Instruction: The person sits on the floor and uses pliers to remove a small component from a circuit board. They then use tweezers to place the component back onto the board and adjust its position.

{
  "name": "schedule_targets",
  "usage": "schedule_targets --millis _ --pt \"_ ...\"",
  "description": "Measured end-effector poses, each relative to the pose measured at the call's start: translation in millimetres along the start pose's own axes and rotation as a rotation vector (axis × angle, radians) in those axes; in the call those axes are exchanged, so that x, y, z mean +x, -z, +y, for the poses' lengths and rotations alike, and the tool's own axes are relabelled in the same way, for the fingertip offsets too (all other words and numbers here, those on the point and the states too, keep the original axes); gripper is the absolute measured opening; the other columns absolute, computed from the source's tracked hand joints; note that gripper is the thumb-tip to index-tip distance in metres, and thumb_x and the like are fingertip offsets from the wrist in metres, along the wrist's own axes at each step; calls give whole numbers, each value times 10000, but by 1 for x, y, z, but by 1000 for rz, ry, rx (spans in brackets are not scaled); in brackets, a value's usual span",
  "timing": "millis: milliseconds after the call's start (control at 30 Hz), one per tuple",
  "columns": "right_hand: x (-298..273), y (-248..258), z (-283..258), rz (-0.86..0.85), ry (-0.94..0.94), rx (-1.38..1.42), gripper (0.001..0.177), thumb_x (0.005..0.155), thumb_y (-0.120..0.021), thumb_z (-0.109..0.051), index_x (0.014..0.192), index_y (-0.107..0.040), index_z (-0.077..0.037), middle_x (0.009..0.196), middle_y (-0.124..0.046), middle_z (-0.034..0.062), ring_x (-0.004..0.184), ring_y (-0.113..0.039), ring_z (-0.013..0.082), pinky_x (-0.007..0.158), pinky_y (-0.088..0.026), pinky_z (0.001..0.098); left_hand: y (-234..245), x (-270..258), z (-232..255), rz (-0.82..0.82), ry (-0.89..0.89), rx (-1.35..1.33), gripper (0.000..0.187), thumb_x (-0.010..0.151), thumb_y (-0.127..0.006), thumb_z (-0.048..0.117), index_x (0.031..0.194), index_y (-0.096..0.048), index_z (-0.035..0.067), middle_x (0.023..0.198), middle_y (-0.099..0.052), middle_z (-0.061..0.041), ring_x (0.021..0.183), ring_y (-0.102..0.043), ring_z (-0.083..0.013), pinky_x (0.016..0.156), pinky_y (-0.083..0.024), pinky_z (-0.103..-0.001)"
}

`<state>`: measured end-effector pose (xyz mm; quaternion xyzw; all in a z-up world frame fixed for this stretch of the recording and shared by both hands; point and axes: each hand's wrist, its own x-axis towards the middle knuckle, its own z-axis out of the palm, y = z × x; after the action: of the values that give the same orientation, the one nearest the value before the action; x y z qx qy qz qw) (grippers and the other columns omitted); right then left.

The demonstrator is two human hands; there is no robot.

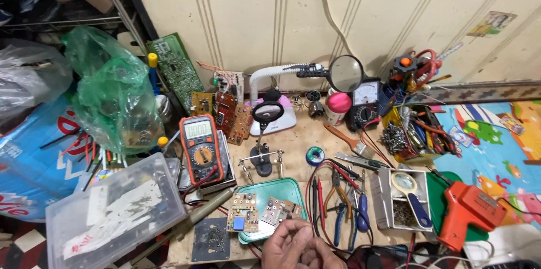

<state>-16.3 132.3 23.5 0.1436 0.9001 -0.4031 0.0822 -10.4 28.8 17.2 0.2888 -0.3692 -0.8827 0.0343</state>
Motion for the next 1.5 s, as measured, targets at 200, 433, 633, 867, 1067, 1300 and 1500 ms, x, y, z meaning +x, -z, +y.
schedule_targets --millis 200,433,633,867,1067,1300,1500 --pt "28 13 37 -549 329 -73 163 921 -832 -306 881 -697 -223 830 -676 -62 770 -646 66 757 -532 233 -8 -16 19 51 35 57 206 915 -857 109 1062 -839 -33 1334 -904 -147 883 -758 -212 690 -514 -274" --pt "44 27 30 -316 -23 774 166 979 -782 -13 1115 -747 75 751 -844 293 626 -811 318 676 -690 385 2 -8 8 208 -33 -211 296 970 -776 16 1233 -750 -118 995 -772 -271 870 -718 -316 933 -634 -449" --pt "21 64 -25 -143 111 941 263 986 -708 59 1238 -636 53 1062 -782 281 819 -812 372 791 -713 441 -7 -22 18 148 13 -244 322 966 -788 75 1244 -738 -80 992 -753 -240 893 -735 -283 931 -653 -434" --pt "13 56 -45 -87 124 937 250 971 -752 51 1209 -675 39 1076 -800 214 972 -768 247 904 -688 377 -8 -26 18 47 48 -296 266 1016 -753 109 1243 -741 -28 1027 -801 -212 946 -768 -264 1006 -670 -454" --pt "6 54 -57 -164 80 954 237 1039 -698 -42 1250 -689 65 1026 -796 251 920 -804 334 938 -699 402 -4 -25 18 46 42 -305 288 1033 -744 158 1273 -746 -1 1070 -821 -175 986 -774 -236 1001 -649 -394" --pt "3 44 -49 -167 174 938 200 1027 -722 -35 1208 -701 45 1068 -772 182 977 -800 299 973 -712 403 0 -24 15 22 8 -318 206 1050 -734 129 1215 -738 6 1040 -803 -163 990 -774 -236 1012 -651 -399" --pt "0 45 -55 -166 189 896 206 1042 -705 -21 1235 -693 49 1035 -774 195 919 -806 307 951 -708 386 -1 -26 17 20 12 -323 198 1053 -732 124 1214 -737 9 1034 -791 -137 983 -759 -216 1011 -644 -385"
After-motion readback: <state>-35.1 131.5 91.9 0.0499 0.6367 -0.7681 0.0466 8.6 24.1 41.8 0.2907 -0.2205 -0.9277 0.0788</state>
